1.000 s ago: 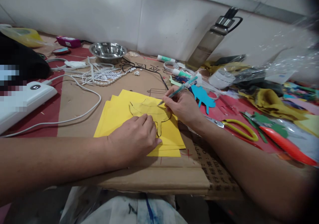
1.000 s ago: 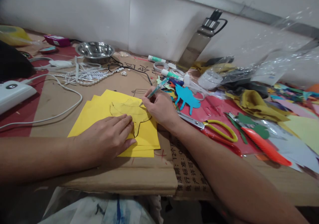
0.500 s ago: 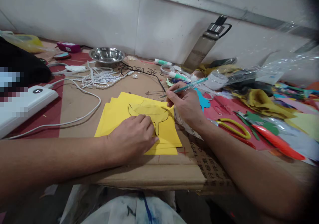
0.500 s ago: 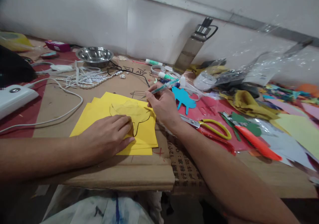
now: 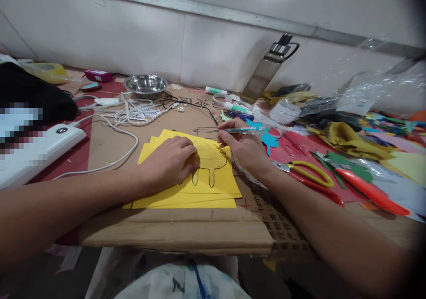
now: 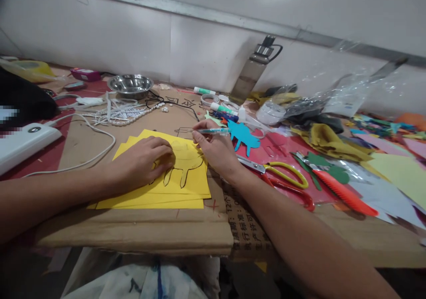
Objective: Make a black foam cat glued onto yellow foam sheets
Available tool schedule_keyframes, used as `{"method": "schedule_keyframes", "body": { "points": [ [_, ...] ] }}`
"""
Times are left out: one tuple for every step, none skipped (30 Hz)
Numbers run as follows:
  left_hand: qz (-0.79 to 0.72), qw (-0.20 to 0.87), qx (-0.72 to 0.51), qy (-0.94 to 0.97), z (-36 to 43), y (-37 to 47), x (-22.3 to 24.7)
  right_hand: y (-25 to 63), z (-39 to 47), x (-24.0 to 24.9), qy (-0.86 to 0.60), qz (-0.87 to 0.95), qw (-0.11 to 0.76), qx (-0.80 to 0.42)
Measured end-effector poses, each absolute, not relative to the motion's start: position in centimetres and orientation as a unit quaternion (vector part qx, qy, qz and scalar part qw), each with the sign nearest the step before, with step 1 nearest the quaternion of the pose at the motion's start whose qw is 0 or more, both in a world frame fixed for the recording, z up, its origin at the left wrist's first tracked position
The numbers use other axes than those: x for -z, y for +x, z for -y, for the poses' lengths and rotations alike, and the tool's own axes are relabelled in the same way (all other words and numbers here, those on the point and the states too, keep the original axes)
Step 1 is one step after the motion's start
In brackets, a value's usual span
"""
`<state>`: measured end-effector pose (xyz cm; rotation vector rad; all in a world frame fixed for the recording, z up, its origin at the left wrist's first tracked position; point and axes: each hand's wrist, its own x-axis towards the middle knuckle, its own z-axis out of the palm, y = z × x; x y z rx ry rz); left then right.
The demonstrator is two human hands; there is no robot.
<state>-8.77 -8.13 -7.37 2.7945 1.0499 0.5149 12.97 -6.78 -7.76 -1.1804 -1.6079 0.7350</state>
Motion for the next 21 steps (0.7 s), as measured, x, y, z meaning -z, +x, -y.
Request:
{"method": "schedule_keyframes", "body": {
  "points": [
    [-0.351,0.056,-0.167,0.920,8.1,-8.7,7.5,13.0,6.8,7.8,-0.490,0.665,0.481,-0.296],
    [-0.354,0.053,-0.166,0.919,8.2,-8.7,7.6,13.0,6.8,7.8,-0.494,0.670,0.474,-0.287],
    [-0.357,0.049,-0.167,0.918,8.2,-8.7,7.6,13.1,6.8,7.9,-0.498,0.676,0.467,-0.277],
    [-0.358,0.045,-0.169,0.917,8.3,-8.7,7.7,13.1,6.8,8.0,-0.503,0.682,0.458,-0.269],
    [-0.358,0.042,-0.173,0.917,8.4,-8.7,7.7,13.1,6.8,8.2,-0.507,0.687,0.450,-0.262],
    [-0.358,0.038,-0.179,0.916,8.4,-8.7,7.7,13.2,6.8,8.3,-0.512,0.692,0.441,-0.256],
    [-0.359,0.032,-0.187,0.914,8.5,-8.7,7.7,13.2,6.8,8.5,-0.515,0.696,0.432,-0.251],
    [-0.359,0.027,-0.196,0.912,8.6,-8.7,7.6,13.2,6.9,8.6,-0.519,0.700,0.424,-0.246],
    [-0.356,0.025,-0.201,0.912,8.7,-8.7,7.5,13.2,6.9,8.7,-0.522,0.704,0.417,-0.243],
    [-0.351,0.028,-0.201,0.914,8.8,-8.6,7.4,13.2,6.9,8.8,-0.523,0.706,0.412,-0.239],
    [-0.342,0.035,-0.196,0.918,9.0,-8.6,7.4,13.2,6.9,8.9,-0.524,0.708,0.408,-0.238],
    [-0.332,0.043,-0.188,0.923,9.1,-8.5,7.3,13.2,6.9,9.0,-0.524,0.710,0.405,-0.240],
    [-0.323,0.050,-0.179,0.928,9.3,-8.5,7.3,13.2,6.9,9.0,-0.524,0.710,0.404,-0.240],
    [-0.316,0.052,-0.171,0.932,9.5,-8.4,7.3,13.2,6.9,9.0,-0.523,0.711,0.403,-0.241],
    [-0.312,0.050,-0.167,0.934,9.7,-8.4,7.4,13.2,6.9,9.0,-0.523,0.712,0.402,-0.239],
    [-0.310,0.043,-0.165,0.935,9.8,-8.4,7.4,13.2,6.9,9.0,-0.525,0.713,0.399,-0.237],
    [-0.308,0.036,-0.163,0.937,9.9,-8.4,7.5,13.2,6.8,9.0,-0.526,0.714,0.397,-0.236],
    [-0.306,0.030,-0.160,0.938,9.9,-8.4,7.6,13.2,6.8,8.9,-0.528,0.714,0.396,-0.233],
    [-0.304,0.024,-0.158,0.939,10.0,-8.4,7.6,13.2,6.8,8.9,-0.528,0.714,0.395,-0.233],
    [-0.302,0.018,-0.155,0.940,10.0,-8.4,7.7,13.2,6.8,8.9,-0.528,0.714,0.395,-0.234],
    [-0.301,0.013,-0.155,0.941,10.0,-8.4,7.7,13.2,6.8,8.9,-0.527,0.714,0.395,-0.236]
  ]
}}
